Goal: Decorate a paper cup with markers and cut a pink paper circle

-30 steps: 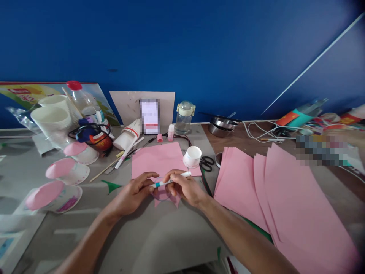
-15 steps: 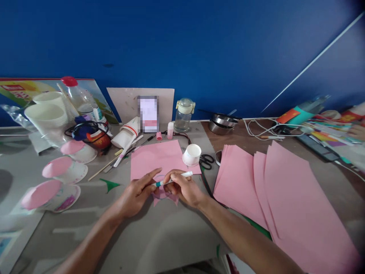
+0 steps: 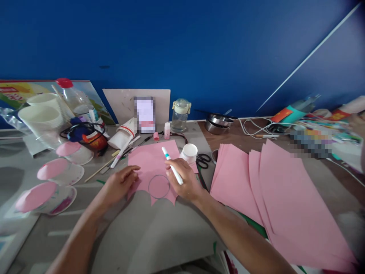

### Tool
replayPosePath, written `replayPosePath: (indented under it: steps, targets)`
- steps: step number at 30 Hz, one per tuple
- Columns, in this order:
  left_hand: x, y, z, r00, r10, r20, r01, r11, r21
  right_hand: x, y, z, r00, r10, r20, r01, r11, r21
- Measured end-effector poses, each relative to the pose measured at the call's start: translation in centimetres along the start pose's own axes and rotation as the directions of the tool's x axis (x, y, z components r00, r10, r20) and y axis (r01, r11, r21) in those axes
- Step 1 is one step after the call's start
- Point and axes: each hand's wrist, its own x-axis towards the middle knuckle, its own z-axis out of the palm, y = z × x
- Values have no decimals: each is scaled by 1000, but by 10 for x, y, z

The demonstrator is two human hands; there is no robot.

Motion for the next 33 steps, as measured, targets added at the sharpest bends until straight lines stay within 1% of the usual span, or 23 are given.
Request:
replayPosePath:
  steps: [1,2,4,6,9,11,13,14,15,16,17,19,21,24,27,30,33]
  targets:
    - [1,-3,-1,1000,25,4,-25,998,50,0,3,1,998,-39,42,43,995,-92]
    - [2,-6,-2,998,58,-15,-57,994,90,-1,6,3,995,-55,85,67,986,-155]
    - [3,-10,0,987,132,-90,-119,984,132,-2,12,7,987,-42,153,77,971,-227]
    - [4,-13,3,974,162,-157,-139,979,150,-3,18,12,981,-6,192,60,959,-275]
    - [4,-18,5,971,138,-196,-97,973,208,-6,24,19,974,63,219,16,940,-341]
    - [5,-19,6,978,104,-180,-48,955,291,-7,28,21,965,107,240,-10,927,-375]
    - [5,-18,5,986,42,-160,9,952,305,-8,29,23,956,143,256,-30,916,-401]
    - [5,-17,4,989,-5,-147,42,966,255,-9,30,23,953,157,260,-38,911,-410]
    - [5,-15,3,989,-60,-137,81,984,158,-9,30,23,951,166,260,-45,909,-415]
    - [5,-13,2,985,-120,-127,124,992,28,-9,30,24,950,173,258,-51,907,-418]
    - [4,-11,0,977,-177,-119,164,980,-117,-9,30,23,950,177,258,-55,906,-420]
    - [3,-6,-4,959,-264,-104,209,905,-371,-10,29,23,949,181,258,-57,904,-423]
    - [1,-1,-9,946,-308,-100,214,828,-519,-11,28,23,947,184,263,-55,900,-432]
    - [-2,3,-15,934,-340,-112,208,770,-603,-12,24,22,942,197,271,-55,889,-455]
    - [-2,7,-16,917,-382,-117,217,722,-657,-13,21,22,938,209,277,-59,883,-466]
    - [0,11,-16,901,-431,-57,255,629,-735,-12,19,22,944,207,258,-69,885,-460]
    - [3,15,-15,895,-443,57,297,497,-815,-13,20,23,948,202,244,-71,886,-458]
